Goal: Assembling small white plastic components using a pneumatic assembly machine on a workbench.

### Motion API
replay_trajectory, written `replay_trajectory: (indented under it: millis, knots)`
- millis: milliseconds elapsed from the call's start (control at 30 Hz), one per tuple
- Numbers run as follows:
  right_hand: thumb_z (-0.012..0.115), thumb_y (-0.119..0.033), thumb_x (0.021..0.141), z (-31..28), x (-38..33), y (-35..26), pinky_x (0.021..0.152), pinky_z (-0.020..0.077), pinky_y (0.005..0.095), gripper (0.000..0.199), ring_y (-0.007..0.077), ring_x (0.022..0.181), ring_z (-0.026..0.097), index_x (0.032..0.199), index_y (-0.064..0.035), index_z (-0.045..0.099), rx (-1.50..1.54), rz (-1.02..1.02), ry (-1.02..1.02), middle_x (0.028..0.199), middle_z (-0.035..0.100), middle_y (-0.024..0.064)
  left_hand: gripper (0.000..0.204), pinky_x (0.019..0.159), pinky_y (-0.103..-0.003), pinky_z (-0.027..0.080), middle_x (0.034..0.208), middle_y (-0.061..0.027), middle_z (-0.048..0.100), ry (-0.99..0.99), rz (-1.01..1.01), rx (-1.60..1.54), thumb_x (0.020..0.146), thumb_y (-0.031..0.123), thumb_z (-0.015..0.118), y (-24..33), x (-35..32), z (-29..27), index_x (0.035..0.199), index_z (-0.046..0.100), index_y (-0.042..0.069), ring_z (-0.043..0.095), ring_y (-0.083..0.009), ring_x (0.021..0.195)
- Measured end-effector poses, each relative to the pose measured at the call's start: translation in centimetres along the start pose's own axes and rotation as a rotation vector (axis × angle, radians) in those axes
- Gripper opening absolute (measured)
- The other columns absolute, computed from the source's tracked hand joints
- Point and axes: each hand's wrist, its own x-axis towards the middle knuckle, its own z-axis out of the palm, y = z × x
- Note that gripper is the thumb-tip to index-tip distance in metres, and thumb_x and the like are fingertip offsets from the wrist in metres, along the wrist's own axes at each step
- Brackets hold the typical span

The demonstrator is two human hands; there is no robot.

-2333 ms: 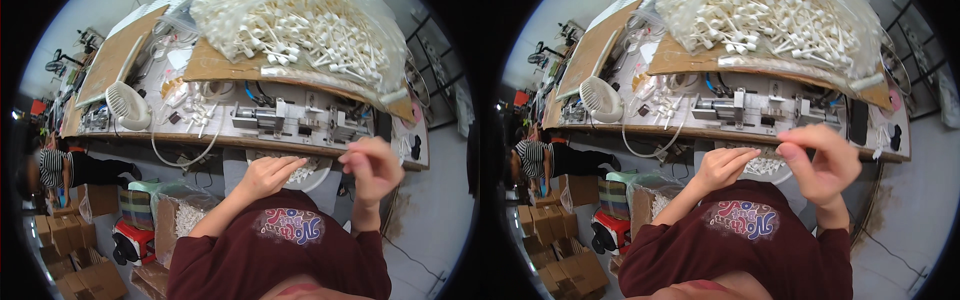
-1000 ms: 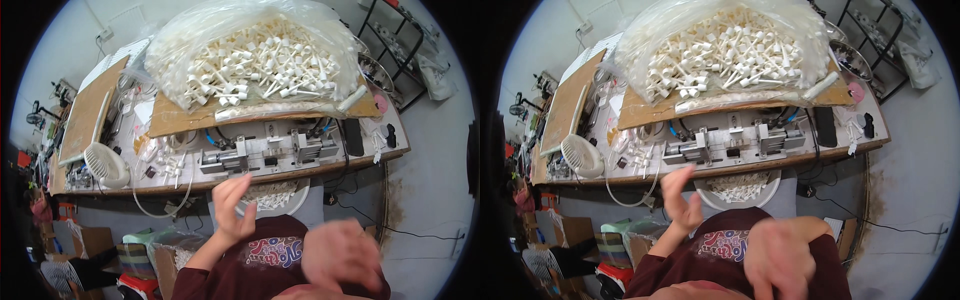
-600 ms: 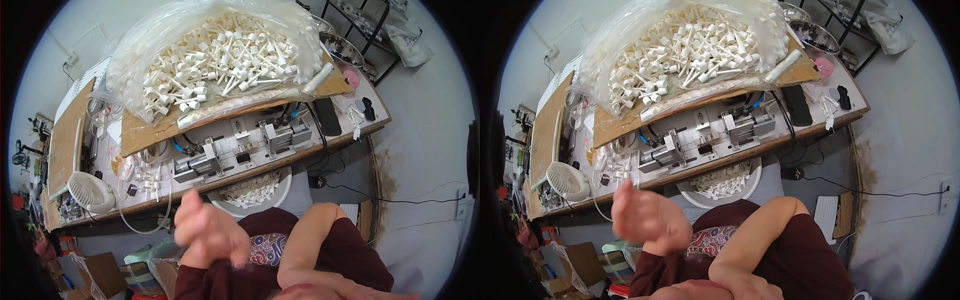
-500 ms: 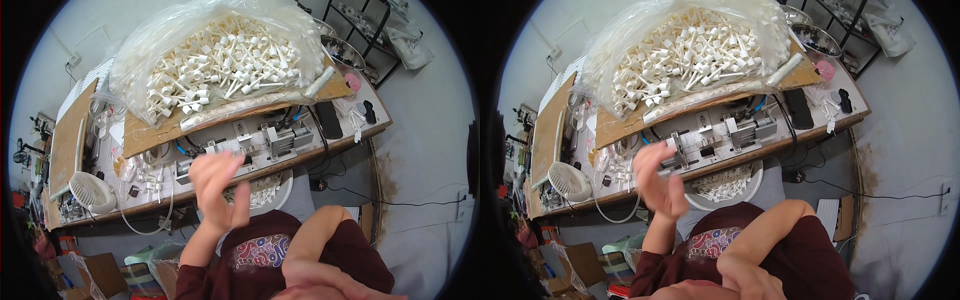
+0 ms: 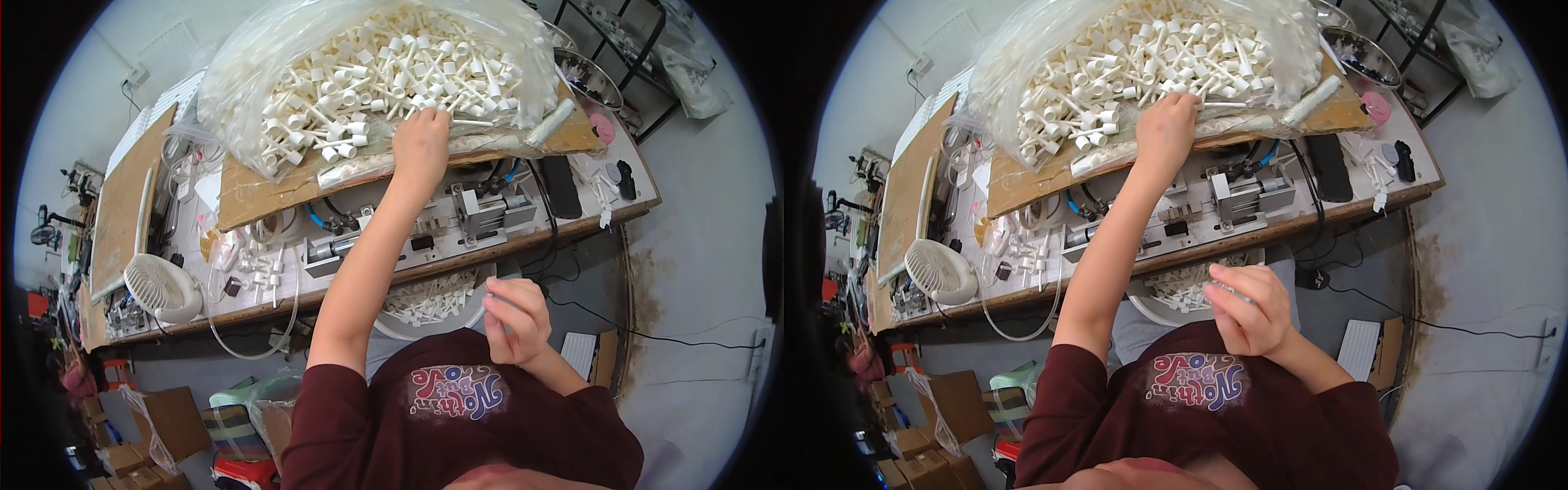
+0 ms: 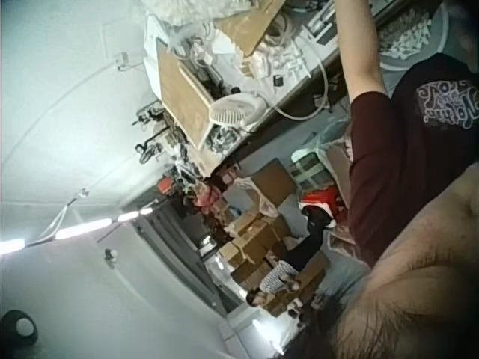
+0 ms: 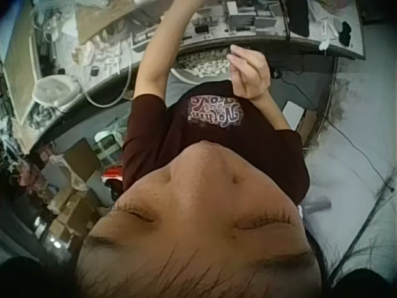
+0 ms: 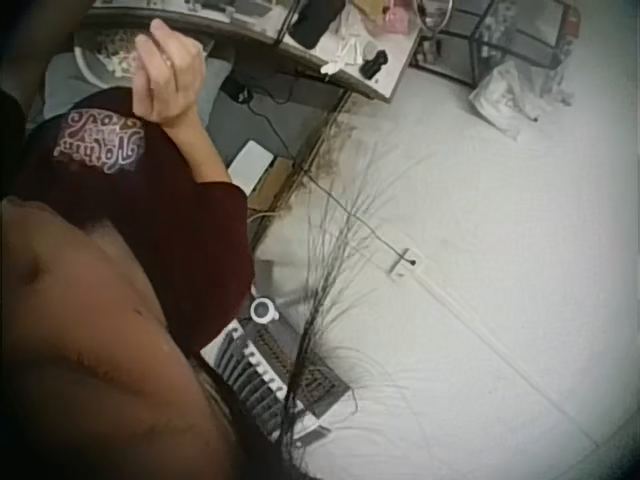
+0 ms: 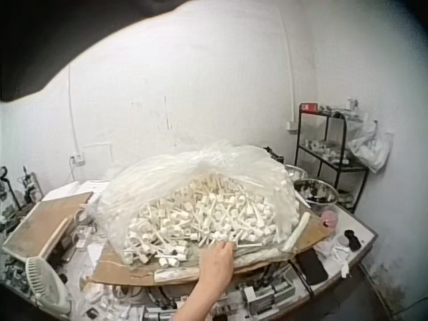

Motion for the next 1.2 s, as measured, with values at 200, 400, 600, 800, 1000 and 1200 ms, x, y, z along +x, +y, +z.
replay_trajectory:
  millis: [200, 400, 600, 800, 1000, 1200]
  knots:
    - [0.068, 0.008, 0.075, 0.6, -0.3, 2.9, 0.07, 0.0535, 0.0353, 0.028, 0.0281, 0.081, 0.069, 0.102, -0.0008, 0.069, -0.046, 0.115, -0.034, 0.103, 0.071, 0.016, 0.014, 0.067, -0.036, 0.056, 0.1, -0.0079, 0.07, -0.008, -0.126, -0.227, 0.086, 0.012, 0.073, 1.2, -1.2, -4.7, 0.1, 0.074, 0.009, 0.07, -0.0236, 0.078]
    - [0.067, 0.003, 0.082, 3.2, 4.3, 10.1, 0.085, 0.0504, 0.0378, 0.017, 0.0299, 0.095, 0.064, 0.098, -0.0025, 0.069, -0.144, 0.286, 0.039, 0.101, 0.069, 0.011, 0.027, 0.067, -0.028, 0.061, 0.119, -0.0106, 0.064, -0.032, -0.242, -0.631, 0.078, 0.008, 0.084, 3.6, -8.6, -10.7, 0.103, 0.073, 0.001, 0.071, -0.0148, 0.085]
    - [0.075, -0.022, 0.087, 7.1, 8.7, 16.2, 0.082, 0.0496, 0.0381, 0.022, 0.0265, 0.09, 0.065, 0.099, -0.0045, 0.072, -0.407, 0.203, -0.045, 0.094, 0.069, 0.0077, 0.035, 0.078, -0.033, 0.06, 0.132, -0.0123, 0.063, -0.191, -0.217, -0.37, 0.08, 0.004, 0.079, 4.4, -17.6, -10.0, 0.115, 0.071, 0.002, 0.073, -0.023, 0.087]
    - [0.073, -0.052, 0.084, 9.4, 9.9, 18.9, 0.082, 0.0483, 0.0407, 0.048, 0.0276, 0.089, 0.067, 0.097, -0.0053, 0.072, -0.666, 0.31, -0.215, 0.094, 0.07, 0.0081, 0.03, 0.067, -0.03, 0.054, 0.119, -0.0075, 0.072, -0.147, -0.019, -0.015, 0.079, 0.012, 0.079, 3.6, -19.8, -6.7, 0.107, 0.075, 0.006, 0.071, -0.0185, 0.075]
    - [0.073, -0.058, 0.081, 9.5, 10.0, 18.8, 0.078, 0.0517, 0.0418, 0.054, 0.0289, 0.083, 0.069, 0.089, -0.0055, 0.07, -0.748, 0.389, -0.225, 0.094, 0.07, 0.007, 0.028, 0.062, -0.03, 0.051, 0.118, -0.0072, 0.073, -0.157, 0.018, 0.034, 0.076, 0.009, 0.078, 3.2, -18.7, -6.1, 0.102, 0.074, 0.003, 0.069, -0.0168, 0.072]
    - [0.075, -0.043, 0.083, 8.9, 9.8, 18.1, 0.067, 0.0514, 0.0356, 0.038, 0.0222, 0.074, 0.065, 0.089, -0.0061, 0.071, -0.575, 0.367, -0.227, 0.085, 0.066, 0.0046, 0.025, 0.059, -0.03, 0.05, 0.117, -0.0029, 0.073, -0.161, -0.045, 0.016, 0.076, 0.01, 0.078, 3.5, -18.6, -6.2, 0.101, 0.075, 0.006, 0.065, -0.0194, 0.062]
